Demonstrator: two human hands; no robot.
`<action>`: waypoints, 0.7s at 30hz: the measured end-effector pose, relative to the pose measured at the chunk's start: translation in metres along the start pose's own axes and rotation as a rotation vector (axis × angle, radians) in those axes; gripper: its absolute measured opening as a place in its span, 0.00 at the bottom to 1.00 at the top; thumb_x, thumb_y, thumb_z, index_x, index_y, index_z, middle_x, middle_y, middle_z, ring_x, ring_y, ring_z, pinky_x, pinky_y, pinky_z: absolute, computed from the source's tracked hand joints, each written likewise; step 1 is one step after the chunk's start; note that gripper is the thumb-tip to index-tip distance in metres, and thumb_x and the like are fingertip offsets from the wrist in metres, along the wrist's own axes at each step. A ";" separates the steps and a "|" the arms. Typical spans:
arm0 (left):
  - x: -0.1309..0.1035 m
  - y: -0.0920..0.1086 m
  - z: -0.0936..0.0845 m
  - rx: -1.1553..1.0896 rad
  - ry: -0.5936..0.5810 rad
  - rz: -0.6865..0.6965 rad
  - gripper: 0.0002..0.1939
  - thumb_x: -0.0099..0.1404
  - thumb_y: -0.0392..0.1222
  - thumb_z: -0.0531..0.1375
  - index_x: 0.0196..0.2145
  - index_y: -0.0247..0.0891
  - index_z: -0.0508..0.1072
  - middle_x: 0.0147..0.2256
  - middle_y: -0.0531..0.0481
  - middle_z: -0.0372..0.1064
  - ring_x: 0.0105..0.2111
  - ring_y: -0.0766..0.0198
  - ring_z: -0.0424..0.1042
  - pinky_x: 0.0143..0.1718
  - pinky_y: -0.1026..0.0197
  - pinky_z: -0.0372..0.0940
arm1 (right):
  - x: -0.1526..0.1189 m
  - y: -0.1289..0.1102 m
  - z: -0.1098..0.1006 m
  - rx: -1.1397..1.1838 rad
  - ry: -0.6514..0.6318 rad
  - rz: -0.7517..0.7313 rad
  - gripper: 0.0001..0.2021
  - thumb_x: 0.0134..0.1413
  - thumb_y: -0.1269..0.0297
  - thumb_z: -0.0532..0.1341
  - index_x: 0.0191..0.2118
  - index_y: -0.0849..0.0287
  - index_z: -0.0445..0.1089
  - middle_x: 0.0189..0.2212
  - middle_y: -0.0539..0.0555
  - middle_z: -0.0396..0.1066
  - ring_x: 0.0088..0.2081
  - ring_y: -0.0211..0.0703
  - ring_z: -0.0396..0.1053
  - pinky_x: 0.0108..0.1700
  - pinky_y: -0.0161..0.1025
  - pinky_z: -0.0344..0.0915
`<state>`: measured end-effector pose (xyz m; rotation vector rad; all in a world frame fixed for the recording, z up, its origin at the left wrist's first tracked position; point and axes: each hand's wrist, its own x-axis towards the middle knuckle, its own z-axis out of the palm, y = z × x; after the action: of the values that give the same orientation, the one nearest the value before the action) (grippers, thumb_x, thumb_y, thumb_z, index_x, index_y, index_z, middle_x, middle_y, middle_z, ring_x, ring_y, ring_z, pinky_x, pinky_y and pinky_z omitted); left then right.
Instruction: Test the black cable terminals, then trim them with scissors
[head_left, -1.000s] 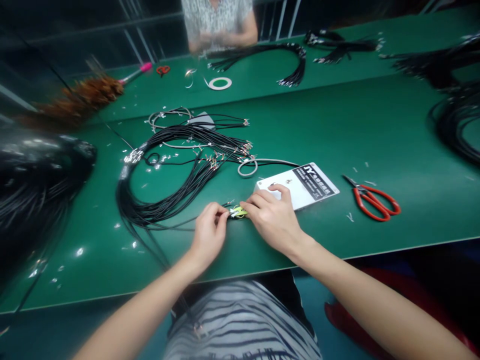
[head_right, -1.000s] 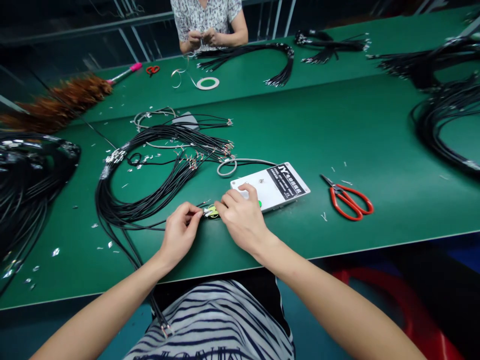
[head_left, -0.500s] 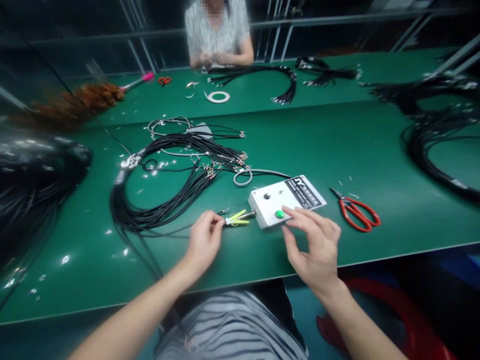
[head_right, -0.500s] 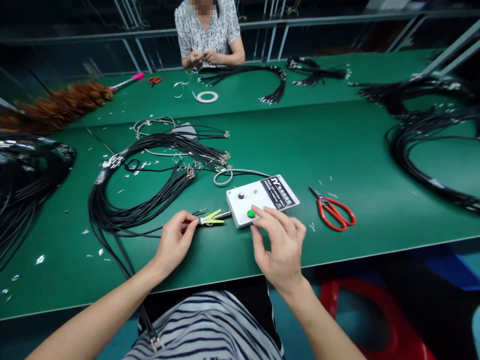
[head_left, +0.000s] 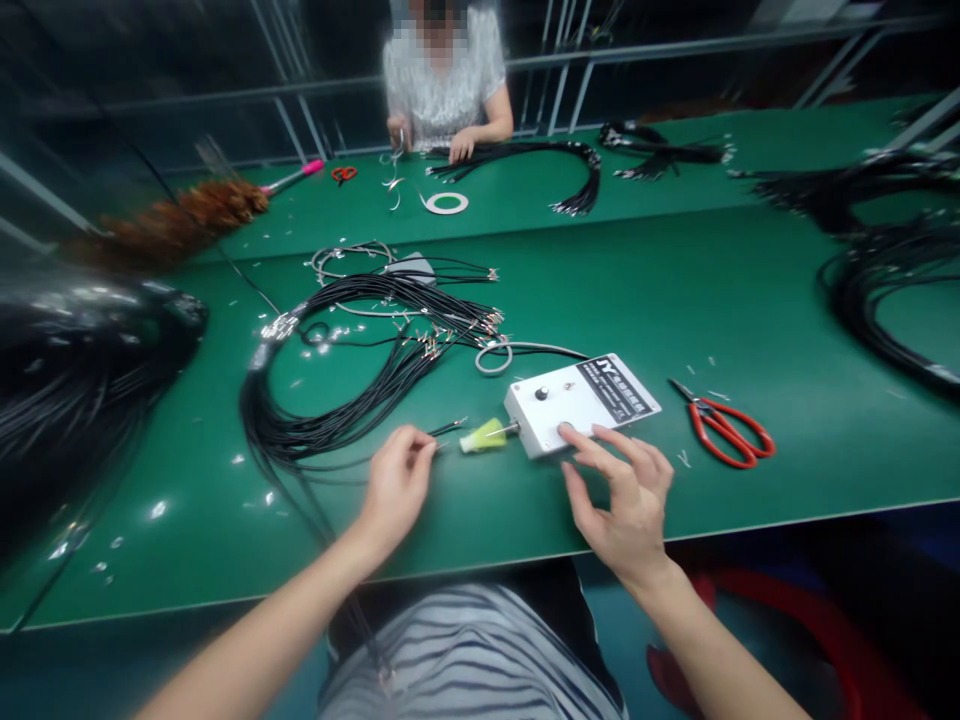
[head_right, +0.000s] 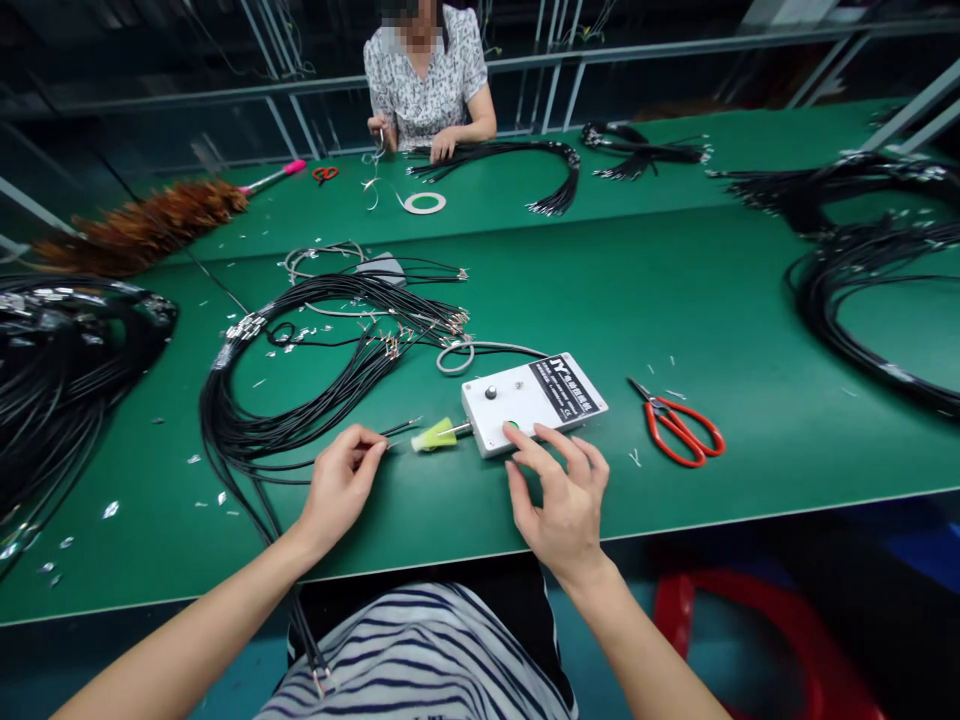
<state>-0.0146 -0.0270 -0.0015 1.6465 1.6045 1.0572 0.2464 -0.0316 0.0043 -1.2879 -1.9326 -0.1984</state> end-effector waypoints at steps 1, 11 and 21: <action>0.001 -0.001 -0.003 -0.013 -0.002 -0.001 0.04 0.68 0.39 0.54 0.36 0.38 0.68 0.32 0.50 0.68 0.32 0.63 0.70 0.33 0.63 0.64 | -0.002 -0.002 -0.001 0.027 0.005 0.000 0.16 0.51 0.76 0.65 0.43 0.54 0.64 0.45 0.54 0.78 0.51 0.52 0.70 0.54 0.54 0.59; 0.037 -0.007 -0.042 0.397 -0.014 0.177 0.01 0.60 0.37 0.61 0.30 0.38 0.72 0.27 0.51 0.65 0.31 0.59 0.65 0.35 0.59 0.60 | -0.032 -0.026 0.003 0.210 -0.138 -0.035 0.14 0.53 0.77 0.62 0.44 0.56 0.67 0.47 0.59 0.76 0.51 0.52 0.70 0.52 0.53 0.62; 0.137 -0.032 -0.067 0.345 0.187 0.054 0.12 0.69 0.46 0.56 0.39 0.33 0.70 0.29 0.53 0.66 0.24 0.69 0.65 0.27 0.63 0.64 | -0.031 -0.024 0.010 0.199 -0.166 -0.033 0.14 0.53 0.76 0.62 0.44 0.56 0.68 0.47 0.58 0.76 0.51 0.52 0.70 0.49 0.49 0.65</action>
<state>-0.0953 0.1040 0.0228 1.8654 1.9632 1.0300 0.2265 -0.0598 -0.0167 -1.1720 -2.0562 0.0860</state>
